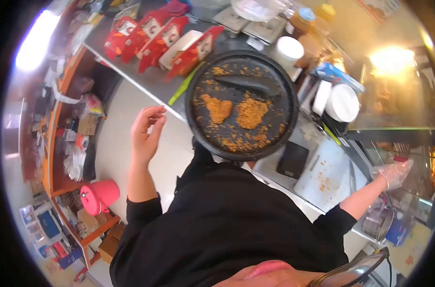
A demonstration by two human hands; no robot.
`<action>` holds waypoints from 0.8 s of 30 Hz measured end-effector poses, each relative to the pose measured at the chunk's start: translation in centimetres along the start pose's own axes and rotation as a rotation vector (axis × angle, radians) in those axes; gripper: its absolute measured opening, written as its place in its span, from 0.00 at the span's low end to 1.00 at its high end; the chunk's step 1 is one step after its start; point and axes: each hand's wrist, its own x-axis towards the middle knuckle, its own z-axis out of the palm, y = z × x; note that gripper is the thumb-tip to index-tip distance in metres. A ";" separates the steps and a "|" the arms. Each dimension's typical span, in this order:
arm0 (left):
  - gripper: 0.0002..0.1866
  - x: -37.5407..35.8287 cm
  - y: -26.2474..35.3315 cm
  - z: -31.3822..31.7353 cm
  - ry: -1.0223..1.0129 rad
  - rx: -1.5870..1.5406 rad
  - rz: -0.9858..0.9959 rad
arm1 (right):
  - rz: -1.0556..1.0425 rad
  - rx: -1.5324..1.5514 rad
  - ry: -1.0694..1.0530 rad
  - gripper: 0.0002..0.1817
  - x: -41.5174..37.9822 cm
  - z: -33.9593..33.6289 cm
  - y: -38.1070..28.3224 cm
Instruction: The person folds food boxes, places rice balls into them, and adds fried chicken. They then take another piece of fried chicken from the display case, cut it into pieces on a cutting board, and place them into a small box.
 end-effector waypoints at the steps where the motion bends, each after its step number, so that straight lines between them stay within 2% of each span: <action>1: 0.12 0.4 -0.1 0.1 -0.001 -0.005 -0.003 | -0.085 -0.038 0.081 0.23 -0.8 -0.9 -1.2; 4: 0.12 1.1 -2.2 -3.1 0.030 -0.020 -0.008 | 0.107 0.263 -0.200 0.23 -2.4 -8.7 -8.3; 6: 0.12 1.9 -3.9 -4.9 0.039 -0.031 -0.005 | 0.383 0.843 -0.204 0.24 -2.3 -7.5 -9.1; 8: 0.13 2.9 -5.6 -6.9 0.035 -0.012 -0.002 | 0.122 0.918 0.015 0.26 -2.2 -1.2 -7.5; 9: 0.13 3.7 -6.7 -8.0 0.043 -0.030 0.015 | 0.301 1.134 -0.047 0.26 -2.0 -1.7 -8.0; 12: 0.14 6.5 -10.7 -11.8 0.032 -0.054 -0.005 | 0.347 0.686 -0.027 0.32 -5.8 -12.6 -15.7; 13: 0.14 7.8 -12.0 -13.3 0.041 -0.038 -0.017 | 0.419 0.738 -0.026 0.33 -6.7 -13.8 -17.9; 16: 0.17 12.7 -15.5 -17.9 0.096 0.013 -0.055 | 0.149 0.905 0.085 0.28 -12.6 -23.0 -28.7; 17: 0.18 14.6 -16.6 -19.5 0.133 0.034 -0.075 | 0.059 1.061 0.055 0.26 -14.7 -24.5 -31.8; 19: 0.20 17.6 -18.7 -22.4 0.200 0.060 -0.109 | -0.228 1.094 0.064 0.22 -18.2 -26.7 -36.6; 21: 0.19 19.8 -19.7 -24.4 0.241 0.034 -0.150 | -0.360 1.394 -0.027 0.20 -22.1 -29.6 -41.9; 24: 0.17 21.6 -21.4 -26.7 0.203 0.037 -0.179 | -0.708 1.121 0.025 0.15 -24.6 -34.4 -45.8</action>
